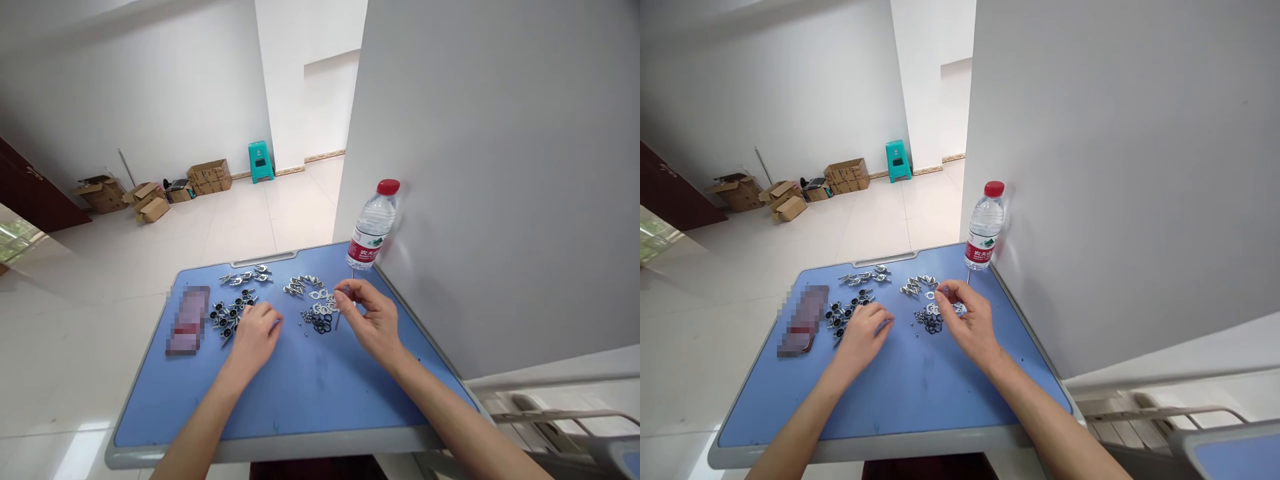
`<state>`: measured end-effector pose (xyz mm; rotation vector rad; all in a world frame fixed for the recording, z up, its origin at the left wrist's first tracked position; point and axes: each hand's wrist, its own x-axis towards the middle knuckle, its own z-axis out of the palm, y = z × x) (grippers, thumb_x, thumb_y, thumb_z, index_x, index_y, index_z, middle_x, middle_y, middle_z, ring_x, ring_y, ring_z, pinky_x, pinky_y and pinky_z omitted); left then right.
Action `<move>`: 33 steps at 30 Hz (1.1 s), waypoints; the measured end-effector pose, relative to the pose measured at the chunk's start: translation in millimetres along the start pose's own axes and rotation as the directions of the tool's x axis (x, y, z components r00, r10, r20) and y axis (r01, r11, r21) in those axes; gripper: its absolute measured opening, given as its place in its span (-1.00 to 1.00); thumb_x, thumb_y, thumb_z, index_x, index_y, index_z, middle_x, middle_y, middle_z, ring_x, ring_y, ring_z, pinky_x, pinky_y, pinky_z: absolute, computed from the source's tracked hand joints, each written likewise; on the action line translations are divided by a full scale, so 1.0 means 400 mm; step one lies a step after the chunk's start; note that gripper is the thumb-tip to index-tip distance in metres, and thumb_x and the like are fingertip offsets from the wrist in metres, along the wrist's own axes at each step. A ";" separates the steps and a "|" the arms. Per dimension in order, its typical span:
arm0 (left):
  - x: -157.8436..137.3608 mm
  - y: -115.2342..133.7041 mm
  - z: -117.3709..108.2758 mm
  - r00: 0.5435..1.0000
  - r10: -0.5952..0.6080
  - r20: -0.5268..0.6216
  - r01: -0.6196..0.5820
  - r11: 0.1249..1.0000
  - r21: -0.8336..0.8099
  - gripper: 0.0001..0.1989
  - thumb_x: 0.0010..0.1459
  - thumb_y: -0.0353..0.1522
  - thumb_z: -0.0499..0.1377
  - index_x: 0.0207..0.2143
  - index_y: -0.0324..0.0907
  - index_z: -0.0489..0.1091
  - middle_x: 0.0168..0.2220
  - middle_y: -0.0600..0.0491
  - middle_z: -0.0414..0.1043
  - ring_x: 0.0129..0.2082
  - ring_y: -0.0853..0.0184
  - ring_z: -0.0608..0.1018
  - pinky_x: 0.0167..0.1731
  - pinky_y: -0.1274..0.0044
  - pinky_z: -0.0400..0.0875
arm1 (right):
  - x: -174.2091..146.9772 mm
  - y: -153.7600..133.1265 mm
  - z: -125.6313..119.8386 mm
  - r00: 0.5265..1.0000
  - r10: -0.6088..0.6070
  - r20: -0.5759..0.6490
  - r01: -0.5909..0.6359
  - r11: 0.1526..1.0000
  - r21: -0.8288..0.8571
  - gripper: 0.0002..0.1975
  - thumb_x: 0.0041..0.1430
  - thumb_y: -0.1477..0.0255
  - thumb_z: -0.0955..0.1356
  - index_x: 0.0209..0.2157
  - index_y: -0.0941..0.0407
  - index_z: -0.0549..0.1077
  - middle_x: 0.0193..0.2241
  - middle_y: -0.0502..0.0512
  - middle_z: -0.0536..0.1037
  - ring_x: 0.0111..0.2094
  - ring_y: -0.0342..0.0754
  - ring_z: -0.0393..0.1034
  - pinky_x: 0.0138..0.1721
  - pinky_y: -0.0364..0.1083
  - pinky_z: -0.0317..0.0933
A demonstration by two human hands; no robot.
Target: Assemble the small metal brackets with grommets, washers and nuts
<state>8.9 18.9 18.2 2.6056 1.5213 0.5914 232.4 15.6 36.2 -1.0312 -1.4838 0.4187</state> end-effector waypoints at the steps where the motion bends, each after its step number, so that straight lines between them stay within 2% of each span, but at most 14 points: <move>1: -0.001 -0.015 -0.011 0.998 -0.050 -0.041 0.051 0.998 0.030 -0.86 0.24 -0.49 0.07 -0.32 -0.16 0.41 -0.30 0.02 0.46 -0.26 0.25 0.49 -0.21 0.38 0.26 | 0.001 0.000 0.000 1.000 0.009 0.011 -0.009 1.000 -0.001 -0.90 0.23 0.40 0.30 -0.38 0.09 0.39 -0.57 -0.06 0.37 -0.55 -0.16 0.27 -0.48 -0.15 0.23; 3: -0.004 -0.044 -0.030 0.982 -0.167 -0.091 0.181 0.967 0.181 -0.93 0.24 -0.41 0.11 -0.31 -0.15 0.40 -0.27 0.00 0.46 -0.23 0.19 0.48 -0.22 0.36 0.22 | 0.001 0.000 0.001 0.999 0.037 0.028 -0.037 0.999 0.000 -0.89 0.24 0.39 0.29 -0.37 0.09 0.38 -0.57 -0.06 0.35 -0.55 -0.16 0.26 -0.49 -0.15 0.22; 5: -0.007 -0.068 -0.039 0.971 -0.225 -0.074 0.237 0.930 0.281 -0.94 0.19 -0.35 0.18 -0.31 -0.15 0.38 -0.29 0.00 0.46 -0.25 0.16 0.48 -0.24 0.37 0.21 | 0.001 0.001 0.002 0.997 0.060 0.040 -0.060 0.998 -0.003 -0.88 0.24 0.37 0.29 -0.37 0.09 0.38 -0.57 -0.06 0.33 -0.55 -0.16 0.25 -0.50 -0.15 0.22; 10: -0.012 -0.081 -0.039 0.977 -0.213 -0.003 0.205 0.935 0.289 -0.96 0.16 -0.40 0.19 -0.30 -0.13 0.37 -0.27 0.01 0.48 -0.23 0.17 0.47 -0.22 0.37 0.19 | -0.002 0.005 0.005 0.996 0.042 0.074 -0.039 0.999 -0.034 -0.88 0.23 0.37 0.29 -0.37 0.09 0.38 -0.57 -0.06 0.34 -0.55 -0.16 0.23 -0.50 -0.16 0.21; 13: -0.014 -0.070 -0.038 0.982 -0.186 0.012 0.177 0.949 0.263 -0.95 0.16 -0.42 0.19 -0.31 -0.12 0.36 -0.24 0.02 0.48 -0.21 0.17 0.48 -0.22 0.37 0.20 | -0.006 0.005 0.011 0.979 0.034 0.201 -0.026 0.999 -0.042 -0.89 0.24 0.38 0.27 -0.34 0.09 0.38 -0.56 -0.06 0.35 -0.54 -0.17 0.23 -0.49 -0.17 0.20; 16: -0.015 -0.055 -0.034 0.984 -0.174 0.037 0.161 0.958 0.238 -0.94 0.15 -0.42 0.20 -0.32 -0.12 0.35 -0.25 0.03 0.50 -0.21 0.17 0.49 -0.22 0.38 0.23 | -0.009 0.004 0.018 0.911 0.027 0.412 0.002 0.998 -0.069 -0.89 0.25 0.40 0.26 -0.36 0.09 0.37 -0.57 -0.07 0.34 -0.55 -0.17 0.21 -0.52 -0.19 0.14; 19: -0.016 -0.039 -0.031 0.980 -0.190 0.061 0.173 0.961 0.217 -0.94 0.15 -0.40 0.21 -0.30 -0.13 0.37 -0.32 0.04 0.52 -0.28 0.19 0.52 -0.24 0.40 0.26 | -0.013 0.002 0.025 0.831 0.011 0.557 0.075 0.989 -0.130 -0.90 0.24 0.44 0.25 -0.35 0.10 0.38 -0.57 -0.07 0.36 -0.55 -0.17 0.22 -0.50 -0.18 0.12; 23: -0.017 -0.026 -0.052 0.961 -0.256 0.107 0.243 0.963 0.119 -0.90 0.21 -0.32 0.15 -0.23 -0.10 0.42 -0.50 0.13 0.48 -0.44 0.24 0.52 -0.32 0.44 0.31 | -0.027 0.006 0.037 0.682 0.035 0.730 0.193 0.955 -0.226 -0.90 0.17 0.52 0.29 -0.31 0.11 0.45 -0.53 -0.03 0.46 -0.55 -0.15 0.27 -0.48 -0.16 0.09; 25: -0.020 -0.031 -0.073 0.965 -0.243 0.098 0.240 0.970 0.039 -0.83 0.23 -0.41 0.07 -0.24 -0.08 0.45 -0.39 0.10 0.50 -0.39 0.27 0.53 -0.32 0.47 0.33 | -0.036 0.012 0.045 0.624 0.041 0.780 0.248 0.936 -0.248 -0.87 0.15 0.56 0.31 -0.29 0.11 0.47 -0.50 0.00 0.52 -0.53 -0.12 0.33 -0.48 -0.15 0.07; 27: -0.026 -0.043 -0.093 0.978 -0.152 0.142 0.162 0.985 -0.059 -0.66 0.20 -0.53 -0.03 -0.17 -0.04 0.47 -0.21 0.07 0.48 -0.26 0.28 0.53 -0.25 0.48 0.36 | -0.043 0.017 0.053 0.607 0.048 0.793 0.279 0.922 -0.269 -0.84 0.15 0.57 0.31 -0.26 0.11 0.49 -0.45 0.03 0.56 -0.50 -0.10 0.37 -0.47 -0.14 0.06; 29: -0.032 -0.056 -0.104 0.973 -0.043 0.227 0.075 0.988 -0.135 -0.55 0.13 -0.59 -0.02 -0.06 0.01 0.44 -0.03 0.07 0.41 -0.03 0.25 0.47 -0.06 0.44 0.33 | -0.046 0.022 0.058 0.610 0.069 0.789 0.285 0.910 -0.300 -0.83 0.17 0.56 0.30 -0.24 0.10 0.50 -0.42 0.05 0.57 -0.49 -0.09 0.39 -0.47 -0.14 0.06; 31: -0.035 -0.065 -0.106 0.947 -0.009 0.321 0.067 0.983 -0.169 -0.52 0.10 -0.60 0.01 -0.02 0.01 0.42 0.04 0.08 0.37 0.06 0.23 0.40 0.03 0.41 0.28 | -0.044 0.026 0.060 0.615 0.112 0.781 0.276 0.897 -0.346 -0.82 0.20 0.54 0.29 -0.22 0.11 0.50 -0.40 0.06 0.58 -0.48 -0.08 0.41 -0.46 -0.13 0.06; 33: -0.035 -0.067 -0.103 0.922 -0.027 0.386 0.102 0.979 -0.176 -0.59 0.12 -0.58 0.05 -0.06 -0.03 0.43 0.00 0.06 0.38 0.03 0.23 0.41 0.03 0.41 0.28 | -0.039 0.028 0.060 0.611 0.163 0.774 0.264 0.880 -0.394 -0.82 0.22 0.51 0.27 -0.22 0.11 0.50 -0.38 0.06 0.58 -0.45 -0.07 0.42 -0.44 -0.13 0.06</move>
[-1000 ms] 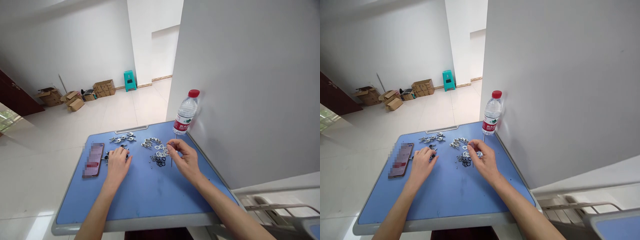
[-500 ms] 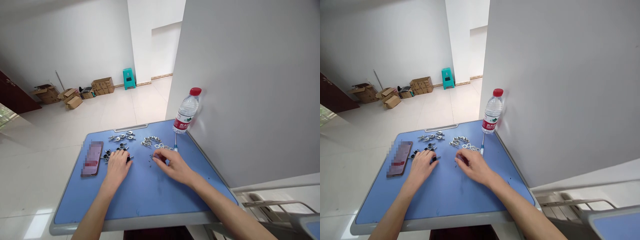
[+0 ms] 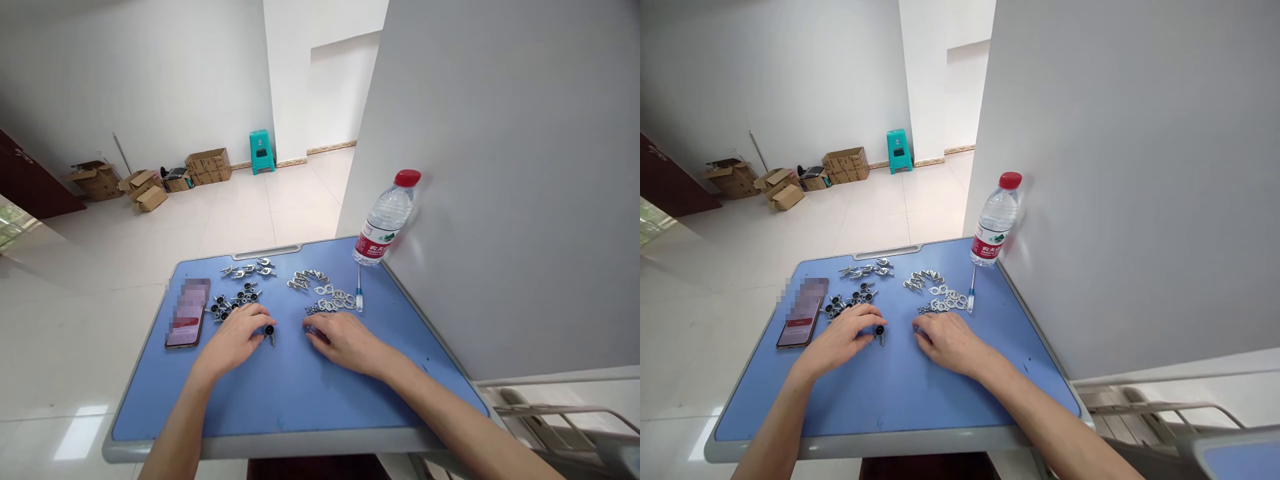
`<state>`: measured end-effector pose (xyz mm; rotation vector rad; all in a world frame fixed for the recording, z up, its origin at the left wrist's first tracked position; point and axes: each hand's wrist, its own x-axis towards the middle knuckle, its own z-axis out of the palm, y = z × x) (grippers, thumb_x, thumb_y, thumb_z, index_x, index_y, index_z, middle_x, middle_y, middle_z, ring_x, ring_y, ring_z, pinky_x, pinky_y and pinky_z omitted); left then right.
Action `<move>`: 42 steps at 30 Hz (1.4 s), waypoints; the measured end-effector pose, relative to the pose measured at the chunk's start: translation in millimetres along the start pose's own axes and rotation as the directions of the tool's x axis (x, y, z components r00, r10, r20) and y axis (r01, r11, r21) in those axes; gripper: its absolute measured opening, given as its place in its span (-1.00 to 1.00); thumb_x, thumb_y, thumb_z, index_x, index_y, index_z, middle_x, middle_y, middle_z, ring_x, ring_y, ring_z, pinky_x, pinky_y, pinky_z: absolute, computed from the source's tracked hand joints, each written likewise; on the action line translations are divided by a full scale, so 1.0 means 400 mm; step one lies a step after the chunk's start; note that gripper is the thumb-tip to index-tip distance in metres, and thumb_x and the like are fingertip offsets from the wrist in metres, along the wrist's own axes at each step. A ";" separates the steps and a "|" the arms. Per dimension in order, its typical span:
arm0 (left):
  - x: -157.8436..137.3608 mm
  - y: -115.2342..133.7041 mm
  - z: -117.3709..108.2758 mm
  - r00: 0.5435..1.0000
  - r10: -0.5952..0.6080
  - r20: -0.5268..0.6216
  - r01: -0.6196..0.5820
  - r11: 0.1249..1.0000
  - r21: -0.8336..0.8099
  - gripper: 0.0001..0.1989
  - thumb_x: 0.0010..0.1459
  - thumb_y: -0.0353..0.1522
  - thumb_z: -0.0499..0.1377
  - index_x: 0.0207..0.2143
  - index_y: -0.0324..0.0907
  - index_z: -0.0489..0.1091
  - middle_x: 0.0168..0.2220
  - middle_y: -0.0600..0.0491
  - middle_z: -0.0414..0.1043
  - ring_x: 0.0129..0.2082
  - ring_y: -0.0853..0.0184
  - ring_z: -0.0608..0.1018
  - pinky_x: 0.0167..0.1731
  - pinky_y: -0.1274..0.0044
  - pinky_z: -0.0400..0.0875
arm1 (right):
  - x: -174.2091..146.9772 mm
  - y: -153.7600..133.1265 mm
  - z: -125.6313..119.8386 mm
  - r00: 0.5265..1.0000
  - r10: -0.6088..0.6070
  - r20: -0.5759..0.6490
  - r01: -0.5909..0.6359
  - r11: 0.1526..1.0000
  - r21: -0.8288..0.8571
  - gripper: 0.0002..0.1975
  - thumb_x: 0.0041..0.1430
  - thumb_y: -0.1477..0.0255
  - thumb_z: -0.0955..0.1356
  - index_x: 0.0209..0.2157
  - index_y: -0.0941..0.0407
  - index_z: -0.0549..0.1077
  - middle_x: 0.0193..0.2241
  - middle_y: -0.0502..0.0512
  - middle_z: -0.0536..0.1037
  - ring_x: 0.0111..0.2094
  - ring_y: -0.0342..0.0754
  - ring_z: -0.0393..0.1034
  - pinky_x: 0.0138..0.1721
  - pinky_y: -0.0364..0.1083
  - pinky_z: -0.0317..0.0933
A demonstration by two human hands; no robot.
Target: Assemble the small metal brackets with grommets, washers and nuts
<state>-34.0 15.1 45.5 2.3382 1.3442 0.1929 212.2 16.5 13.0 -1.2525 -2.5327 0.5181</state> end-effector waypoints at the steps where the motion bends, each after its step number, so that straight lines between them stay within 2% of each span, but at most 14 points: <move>1: 0.002 0.002 0.002 1.000 -0.016 0.015 0.016 1.000 -0.006 -0.65 0.13 -0.55 0.07 -0.10 -0.06 0.44 -0.05 0.05 0.40 -0.01 0.23 0.42 0.01 0.42 0.29 | 0.001 0.001 -0.002 1.000 0.022 0.009 -0.022 1.000 -0.010 -0.82 0.23 0.50 0.27 -0.21 0.11 0.50 -0.37 0.07 0.58 -0.43 -0.06 0.44 -0.43 -0.12 0.07; 4: 0.009 0.017 0.003 0.999 -0.047 0.026 0.047 0.999 -0.004 -0.82 0.17 -0.48 0.11 -0.21 -0.11 0.45 -0.18 0.06 0.42 -0.11 0.24 0.43 -0.12 0.45 0.32 | 0.002 0.003 -0.006 0.998 0.064 0.024 -0.063 0.997 -0.034 -0.80 0.24 0.49 0.26 -0.18 0.12 0.50 -0.31 0.09 0.59 -0.36 -0.03 0.47 -0.38 -0.11 0.11; 7: 0.013 0.034 0.002 0.996 -0.079 0.042 0.078 0.997 0.018 -0.90 0.18 -0.44 0.12 -0.29 -0.13 0.43 -0.28 0.08 0.42 -0.19 0.25 0.44 -0.25 0.48 0.30 | 0.002 0.001 -0.008 0.997 0.066 0.035 -0.065 0.997 -0.043 -0.78 0.24 0.50 0.26 -0.15 0.12 0.50 -0.30 0.09 0.60 -0.34 -0.01 0.48 -0.36 -0.11 0.13; 14: 0.018 0.047 0.018 0.993 -0.091 0.073 0.092 0.996 -0.010 -0.96 0.17 -0.39 0.16 -0.33 -0.15 0.40 -0.35 0.11 0.42 -0.29 0.29 0.44 -0.35 0.53 0.22 | 0.006 0.002 -0.002 0.997 0.082 0.005 -0.081 0.995 -0.054 -0.75 0.22 0.50 0.26 -0.11 0.15 0.49 -0.28 0.14 0.60 -0.33 0.00 0.49 -0.33 -0.10 0.18; 19: 0.017 0.048 0.023 0.991 -0.096 0.088 0.099 0.995 -0.030 -0.96 0.15 -0.37 0.17 -0.33 -0.14 0.39 -0.36 0.12 0.41 -0.30 0.30 0.43 -0.37 0.53 0.21 | 0.006 0.013 -0.025 0.991 0.107 -0.080 -0.099 0.990 0.097 -0.77 0.24 0.47 0.23 -0.15 0.13 0.48 -0.34 0.10 0.58 -0.35 -0.05 0.45 -0.30 -0.11 0.20; 21: 0.016 0.046 0.022 0.991 -0.097 0.089 0.101 0.994 -0.045 -0.95 0.13 -0.36 0.18 -0.33 -0.14 0.38 -0.35 0.12 0.41 -0.29 0.29 0.43 -0.36 0.53 0.21 | 0.005 0.021 -0.042 0.977 0.157 -0.147 -0.129 0.975 0.182 -0.78 0.27 0.44 0.19 -0.19 0.12 0.45 -0.40 0.06 0.54 -0.39 -0.07 0.41 -0.34 -0.12 0.19; 25: 0.013 0.043 0.025 0.991 -0.088 0.098 0.094 0.994 -0.060 -0.94 0.10 -0.39 0.17 -0.32 -0.13 0.37 -0.33 0.13 0.41 -0.29 0.29 0.43 -0.37 0.53 0.21 | 0.004 0.044 -0.065 0.915 0.320 -0.245 -0.253 0.930 0.267 -0.76 0.29 0.38 0.13 -0.25 0.10 0.37 -0.56 -0.05 0.39 -0.54 -0.11 0.24 -0.46 -0.15 0.10; 28: 0.014 0.045 0.030 0.992 -0.078 0.101 0.084 0.995 -0.057 -0.93 0.10 -0.42 0.15 -0.31 -0.13 0.37 -0.33 0.12 0.41 -0.30 0.29 0.44 -0.38 0.53 0.20 | 0.012 0.057 -0.063 0.892 0.397 -0.216 -0.349 0.909 0.229 -0.79 0.26 0.40 0.12 -0.25 0.09 0.35 -0.62 -0.10 0.32 -0.60 -0.12 0.17 -0.50 -0.16 0.04; 33: 0.022 0.053 0.040 0.995 -0.058 0.085 0.062 0.997 -0.046 -0.92 0.10 -0.45 0.14 -0.32 -0.14 0.36 -0.34 0.10 0.41 -0.30 0.28 0.44 -0.36 0.52 0.21 | 0.052 0.060 -0.052 0.897 0.412 -0.158 -0.392 0.909 0.142 -0.83 0.24 0.41 0.19 -0.27 0.09 0.38 -0.65 -0.10 0.35 -0.59 -0.12 0.22 -0.50 -0.16 0.01; 42: 0.021 0.056 0.046 0.998 -0.041 0.057 0.044 0.998 -0.052 -0.91 0.09 -0.47 0.14 -0.31 -0.14 0.37 -0.35 0.12 0.41 -0.30 0.30 0.44 -0.35 0.53 0.23 | 0.130 0.046 -0.038 0.888 0.446 -0.111 -0.456 0.886 -0.091 -0.85 0.22 0.36 0.28 -0.24 0.10 0.45 -0.42 0.09 0.56 -0.35 0.01 0.44 -0.44 -0.14 0.01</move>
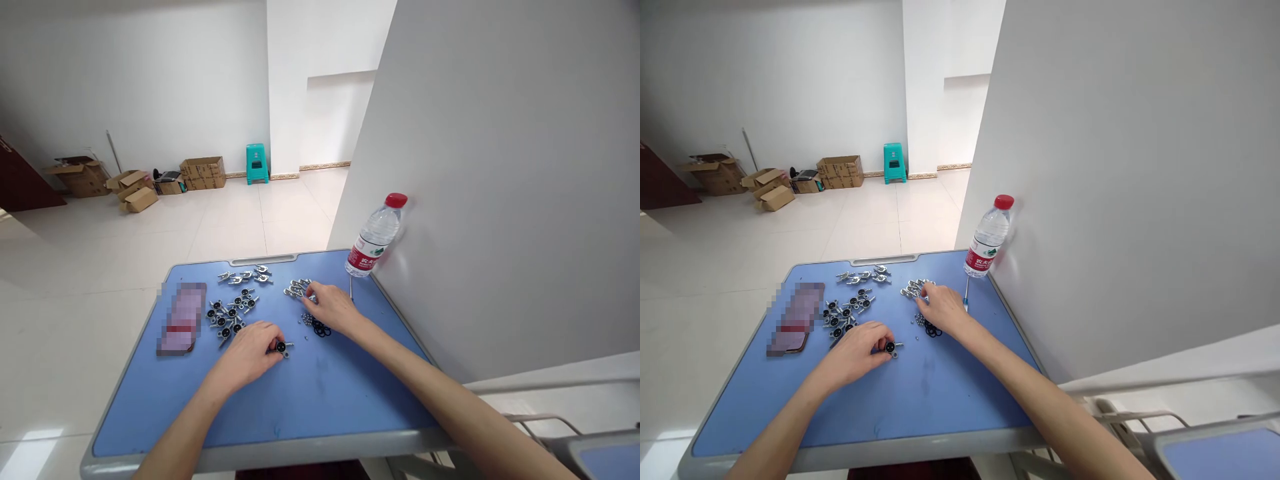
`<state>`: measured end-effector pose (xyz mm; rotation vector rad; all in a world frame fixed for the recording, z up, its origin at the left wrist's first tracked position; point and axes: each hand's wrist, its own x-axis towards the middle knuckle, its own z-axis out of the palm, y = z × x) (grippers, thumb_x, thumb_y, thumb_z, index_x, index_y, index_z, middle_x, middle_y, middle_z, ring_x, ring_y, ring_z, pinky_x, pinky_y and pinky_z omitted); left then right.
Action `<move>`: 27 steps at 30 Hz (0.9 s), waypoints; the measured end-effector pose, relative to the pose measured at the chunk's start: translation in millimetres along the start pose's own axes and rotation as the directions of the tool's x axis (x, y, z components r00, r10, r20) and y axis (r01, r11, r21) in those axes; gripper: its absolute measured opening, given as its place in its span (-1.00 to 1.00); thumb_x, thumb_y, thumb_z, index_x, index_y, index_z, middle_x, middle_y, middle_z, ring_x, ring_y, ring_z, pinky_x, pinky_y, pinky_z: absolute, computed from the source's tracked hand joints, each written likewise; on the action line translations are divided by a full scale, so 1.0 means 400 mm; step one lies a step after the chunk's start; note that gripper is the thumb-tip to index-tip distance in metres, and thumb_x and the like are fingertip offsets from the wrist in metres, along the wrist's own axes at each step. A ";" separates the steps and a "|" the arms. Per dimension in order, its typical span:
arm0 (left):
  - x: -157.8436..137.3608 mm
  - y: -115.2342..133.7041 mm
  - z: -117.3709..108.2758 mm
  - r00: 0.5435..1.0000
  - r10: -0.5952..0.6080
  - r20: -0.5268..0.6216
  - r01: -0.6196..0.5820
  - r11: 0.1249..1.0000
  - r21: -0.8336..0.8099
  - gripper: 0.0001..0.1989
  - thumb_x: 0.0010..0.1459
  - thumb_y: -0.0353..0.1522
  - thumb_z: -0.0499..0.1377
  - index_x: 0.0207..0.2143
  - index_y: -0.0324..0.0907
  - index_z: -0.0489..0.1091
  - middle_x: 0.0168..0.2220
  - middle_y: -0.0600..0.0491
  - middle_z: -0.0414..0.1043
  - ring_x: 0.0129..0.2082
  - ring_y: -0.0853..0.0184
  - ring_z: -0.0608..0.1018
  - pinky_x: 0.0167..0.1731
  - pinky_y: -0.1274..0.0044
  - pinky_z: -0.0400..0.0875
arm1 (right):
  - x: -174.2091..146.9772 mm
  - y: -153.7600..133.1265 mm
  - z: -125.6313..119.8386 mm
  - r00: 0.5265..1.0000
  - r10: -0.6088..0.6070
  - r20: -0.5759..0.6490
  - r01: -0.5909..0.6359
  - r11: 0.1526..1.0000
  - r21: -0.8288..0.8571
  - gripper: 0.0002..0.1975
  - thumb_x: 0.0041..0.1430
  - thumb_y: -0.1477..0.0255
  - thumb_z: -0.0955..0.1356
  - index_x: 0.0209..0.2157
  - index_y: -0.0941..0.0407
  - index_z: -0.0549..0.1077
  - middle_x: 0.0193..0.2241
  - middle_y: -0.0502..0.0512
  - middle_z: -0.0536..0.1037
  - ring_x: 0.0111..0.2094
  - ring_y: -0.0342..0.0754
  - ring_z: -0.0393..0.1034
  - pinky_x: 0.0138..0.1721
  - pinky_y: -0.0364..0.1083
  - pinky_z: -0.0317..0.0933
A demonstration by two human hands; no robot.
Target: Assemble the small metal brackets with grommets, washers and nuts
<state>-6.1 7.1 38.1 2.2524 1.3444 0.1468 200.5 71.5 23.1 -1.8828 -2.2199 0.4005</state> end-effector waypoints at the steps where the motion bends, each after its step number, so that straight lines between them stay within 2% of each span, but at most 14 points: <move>1: 0.000 0.000 0.000 1.000 0.000 -0.003 0.000 1.000 -0.001 -0.91 0.09 -0.47 0.14 -0.32 -0.15 0.37 -0.35 0.12 0.41 -0.30 0.31 0.44 -0.35 0.53 0.22 | 0.004 -0.005 0.003 1.000 0.008 0.002 -0.008 1.000 -0.024 -0.84 0.22 0.37 0.28 -0.24 0.11 0.45 -0.40 0.12 0.57 -0.33 0.03 0.45 -0.43 -0.14 0.02; 9: -0.002 -0.010 0.008 0.999 0.023 -0.035 -0.023 1.000 -0.004 -0.90 0.08 -0.47 0.15 -0.32 -0.15 0.38 -0.38 0.14 0.40 -0.33 0.32 0.43 -0.38 0.54 0.22 | 0.009 -0.022 0.011 1.000 0.017 0.004 -0.016 0.992 -0.122 -0.82 0.21 0.54 0.22 -0.30 0.14 0.45 -0.36 0.21 0.59 -0.33 0.06 0.48 -0.47 -0.12 0.01; 15: 0.000 -0.018 0.016 0.997 0.049 -0.062 -0.049 0.999 0.010 -0.89 0.11 -0.47 0.16 -0.29 -0.14 0.40 -0.37 0.13 0.40 -0.31 0.32 0.44 -0.36 0.54 0.22 | -0.028 -0.013 -0.037 0.999 -0.019 -0.029 0.016 0.993 -0.116 -0.82 0.23 0.55 0.21 -0.33 0.12 0.43 -0.45 0.15 0.57 -0.41 0.03 0.44 -0.51 -0.12 -0.07; 18: -0.001 -0.023 0.017 0.996 0.053 -0.069 -0.054 0.999 -0.005 -0.90 0.13 -0.44 0.16 -0.27 -0.12 0.40 -0.35 0.13 0.40 -0.29 0.31 0.44 -0.35 0.54 0.23 | -0.071 -0.025 -0.052 0.993 -0.116 0.002 0.116 0.991 -0.066 -0.86 0.23 0.51 0.24 -0.35 0.09 0.42 -0.52 0.03 0.53 -0.46 -0.05 0.39 -0.48 -0.15 -0.04; 20: -0.002 -0.025 0.016 0.996 0.050 -0.074 -0.051 0.999 -0.011 -0.91 0.14 -0.41 0.17 -0.27 -0.13 0.41 -0.34 0.13 0.41 -0.29 0.30 0.44 -0.34 0.54 0.24 | -0.102 -0.038 -0.044 0.950 -0.301 0.082 0.295 0.952 0.079 -0.87 0.21 0.50 0.26 -0.39 0.08 0.42 -0.56 -0.01 0.50 -0.51 -0.09 0.35 -0.47 -0.17 -0.02; 22: -0.002 -0.025 0.014 0.996 0.041 -0.073 -0.042 0.999 -0.010 -0.93 0.14 -0.40 0.17 -0.28 -0.14 0.41 -0.34 0.12 0.41 -0.29 0.31 0.45 -0.33 0.54 0.25 | -0.126 -0.050 -0.024 0.894 -0.424 0.144 0.405 0.903 0.142 -0.85 0.16 0.57 0.26 -0.43 0.08 0.40 -0.56 -0.03 0.49 -0.53 -0.13 0.32 -0.48 -0.17 -0.04; 27: 0.002 -0.018 0.009 0.998 0.021 -0.059 -0.021 1.000 -0.004 -0.95 0.16 -0.41 0.17 -0.30 -0.15 0.42 -0.34 0.12 0.42 -0.28 0.31 0.46 -0.32 0.53 0.26 | -0.147 -0.055 0.022 0.861 -0.483 0.158 0.476 0.876 0.084 -0.79 0.14 0.62 0.23 -0.53 0.10 0.29 -0.58 -0.03 0.46 -0.57 -0.14 0.28 -0.51 -0.14 -0.15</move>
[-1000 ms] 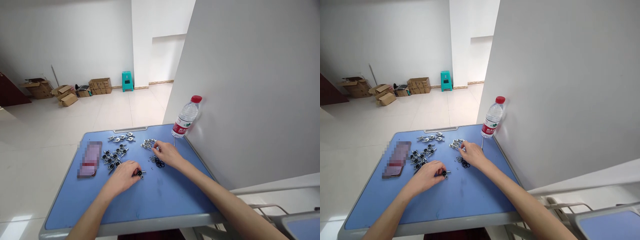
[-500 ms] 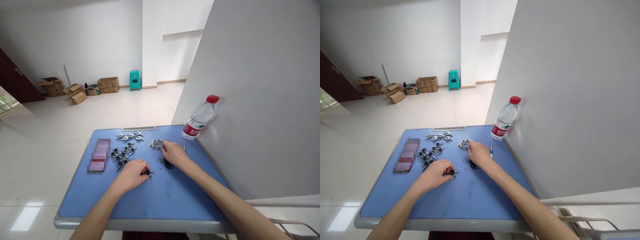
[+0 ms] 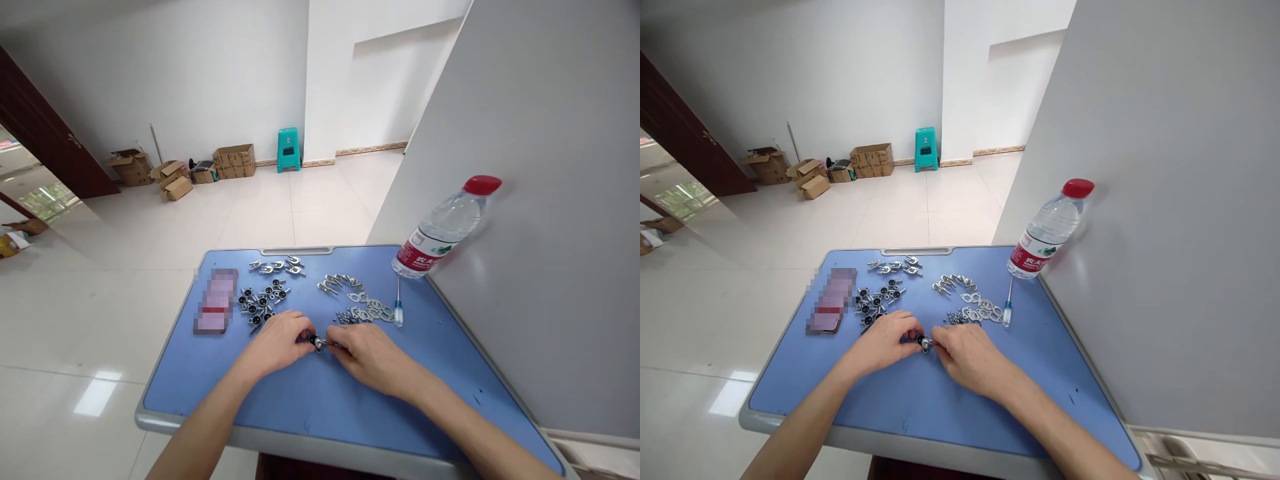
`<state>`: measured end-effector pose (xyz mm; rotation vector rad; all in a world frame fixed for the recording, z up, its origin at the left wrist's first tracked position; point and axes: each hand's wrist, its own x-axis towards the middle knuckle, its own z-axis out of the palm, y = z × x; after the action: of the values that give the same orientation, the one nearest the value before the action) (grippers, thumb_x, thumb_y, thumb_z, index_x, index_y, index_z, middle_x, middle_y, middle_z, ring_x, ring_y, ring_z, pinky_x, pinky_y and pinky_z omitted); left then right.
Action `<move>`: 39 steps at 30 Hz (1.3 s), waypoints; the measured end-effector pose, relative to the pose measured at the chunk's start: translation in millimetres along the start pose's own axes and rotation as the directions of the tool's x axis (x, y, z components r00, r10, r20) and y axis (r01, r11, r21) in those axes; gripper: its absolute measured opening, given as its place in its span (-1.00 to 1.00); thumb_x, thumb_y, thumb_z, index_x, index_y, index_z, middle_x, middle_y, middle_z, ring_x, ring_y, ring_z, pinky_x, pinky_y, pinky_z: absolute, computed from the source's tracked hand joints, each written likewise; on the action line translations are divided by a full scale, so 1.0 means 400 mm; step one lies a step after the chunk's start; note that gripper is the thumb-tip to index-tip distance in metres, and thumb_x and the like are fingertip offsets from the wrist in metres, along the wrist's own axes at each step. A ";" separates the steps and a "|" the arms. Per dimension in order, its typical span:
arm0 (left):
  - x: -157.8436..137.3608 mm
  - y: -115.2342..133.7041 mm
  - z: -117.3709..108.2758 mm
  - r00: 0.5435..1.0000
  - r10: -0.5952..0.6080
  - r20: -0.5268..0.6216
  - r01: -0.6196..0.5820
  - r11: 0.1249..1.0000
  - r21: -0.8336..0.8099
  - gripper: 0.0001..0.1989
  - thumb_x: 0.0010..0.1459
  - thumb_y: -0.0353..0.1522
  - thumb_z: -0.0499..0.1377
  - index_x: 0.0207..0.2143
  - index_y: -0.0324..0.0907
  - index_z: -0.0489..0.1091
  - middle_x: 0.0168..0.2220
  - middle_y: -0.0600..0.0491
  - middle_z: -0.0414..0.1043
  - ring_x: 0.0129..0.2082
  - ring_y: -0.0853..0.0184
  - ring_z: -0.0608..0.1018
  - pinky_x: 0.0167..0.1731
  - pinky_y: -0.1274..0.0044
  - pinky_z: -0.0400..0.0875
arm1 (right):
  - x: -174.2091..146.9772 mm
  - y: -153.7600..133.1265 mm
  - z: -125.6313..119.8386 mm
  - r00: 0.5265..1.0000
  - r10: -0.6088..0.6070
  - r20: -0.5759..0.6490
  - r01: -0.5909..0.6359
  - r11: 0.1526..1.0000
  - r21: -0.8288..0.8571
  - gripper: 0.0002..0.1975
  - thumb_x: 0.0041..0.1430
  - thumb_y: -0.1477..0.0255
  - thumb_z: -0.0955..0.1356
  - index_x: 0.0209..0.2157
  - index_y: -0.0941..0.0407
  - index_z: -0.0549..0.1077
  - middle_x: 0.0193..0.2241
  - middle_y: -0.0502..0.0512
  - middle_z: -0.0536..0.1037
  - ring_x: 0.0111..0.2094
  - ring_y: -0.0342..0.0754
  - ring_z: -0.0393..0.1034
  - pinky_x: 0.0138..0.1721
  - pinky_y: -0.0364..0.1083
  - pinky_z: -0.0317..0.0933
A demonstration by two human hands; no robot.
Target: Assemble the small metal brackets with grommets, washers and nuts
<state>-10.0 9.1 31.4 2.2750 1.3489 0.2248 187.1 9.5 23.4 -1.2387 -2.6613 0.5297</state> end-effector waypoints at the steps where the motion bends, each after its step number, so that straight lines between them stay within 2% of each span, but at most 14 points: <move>1: 0.001 0.001 0.001 1.000 -0.001 -0.002 0.001 1.000 0.002 -0.95 0.16 -0.41 0.17 -0.30 -0.15 0.42 -0.34 0.11 0.42 -0.28 0.31 0.46 -0.32 0.53 0.27 | 0.001 0.001 0.003 1.000 -0.005 0.001 0.005 1.000 -0.005 -0.78 0.15 0.62 0.23 -0.53 0.10 0.28 -0.58 -0.02 0.46 -0.56 -0.13 0.29 -0.51 -0.13 -0.16; 6: 0.003 0.001 0.008 1.000 0.011 -0.030 -0.011 1.000 0.006 -0.97 0.16 -0.40 0.17 -0.33 -0.16 0.41 -0.35 0.10 0.41 -0.27 0.30 0.45 -0.31 0.52 0.27 | 0.009 -0.001 0.001 1.000 0.003 0.017 -0.001 0.995 -0.096 -0.80 0.22 0.60 0.21 -0.47 0.10 0.32 -0.52 0.02 0.52 -0.55 -0.11 0.33 -0.51 -0.10 -0.21; 11: 0.005 0.010 -0.001 1.000 -0.013 0.003 0.013 0.999 -0.033 -0.95 0.17 -0.41 0.14 -0.32 -0.14 0.41 -0.33 0.10 0.41 -0.26 0.30 0.45 -0.31 0.52 0.28 | 0.006 0.005 -0.007 1.000 0.018 0.020 -0.016 0.993 -0.114 -0.81 0.29 0.52 0.20 -0.39 0.10 0.35 -0.50 0.03 0.54 -0.55 -0.10 0.34 -0.51 -0.09 -0.22; 18: 0.008 0.013 -0.005 1.000 -0.023 -0.001 0.023 0.999 -0.043 -0.93 0.14 -0.45 0.12 -0.33 -0.15 0.40 -0.33 0.10 0.40 -0.26 0.30 0.45 -0.30 0.52 0.28 | 0.003 0.011 -0.009 1.000 0.014 0.001 -0.014 0.994 -0.111 -0.83 0.29 0.52 0.22 -0.37 0.11 0.38 -0.48 0.03 0.55 -0.53 -0.12 0.35 -0.51 -0.11 -0.20; 25: 0.007 0.021 -0.009 0.999 -0.033 0.000 0.033 0.998 -0.045 -0.93 0.18 -0.37 0.14 -0.31 -0.14 0.43 -0.31 0.09 0.42 -0.23 0.27 0.45 -0.29 0.51 0.30 | 0.009 0.001 0.002 0.999 -0.037 0.034 0.044 0.973 -0.227 -0.84 0.24 0.59 0.21 -0.36 0.14 0.37 -0.45 0.08 0.55 -0.55 -0.11 0.34 -0.53 -0.08 -0.23; 30: 0.010 0.023 -0.004 0.999 -0.022 -0.045 0.020 0.999 -0.046 -0.93 0.21 -0.38 0.17 -0.34 -0.15 0.45 -0.36 0.10 0.39 -0.29 0.32 0.46 -0.33 0.54 0.28 | 0.009 -0.006 0.007 0.998 -0.042 0.049 0.055 0.956 -0.289 -0.84 0.23 0.61 0.21 -0.35 0.15 0.38 -0.46 0.08 0.55 -0.56 -0.10 0.35 -0.54 -0.07 -0.26; 34: 0.014 0.012 0.012 0.996 0.002 -0.084 -0.008 0.997 -0.073 -0.89 0.22 -0.39 0.18 -0.37 -0.14 0.48 -0.38 0.12 0.39 -0.33 0.35 0.47 -0.35 0.56 0.27 | 0.007 0.001 0.011 0.999 -0.034 0.032 0.042 0.962 -0.270 -0.82 0.26 0.58 0.21 -0.36 0.14 0.38 -0.46 0.05 0.55 -0.55 -0.11 0.35 -0.54 -0.09 -0.24; 39: 0.012 0.013 0.019 0.993 0.025 -0.113 -0.027 0.999 -0.018 -0.93 0.19 -0.40 0.21 -0.33 -0.14 0.52 -0.36 0.11 0.43 -0.29 0.33 0.49 -0.30 0.55 0.28 | 0.002 0.012 0.016 0.997 -0.074 -0.026 0.067 0.977 -0.204 -0.81 0.29 0.54 0.20 -0.40 0.14 0.36 -0.51 0.03 0.53 -0.57 -0.12 0.34 -0.54 -0.10 -0.23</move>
<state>-0.8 8.8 26.7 2.2948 1.3666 0.3787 188.1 11.2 15.6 -1.1850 -2.7747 0.2292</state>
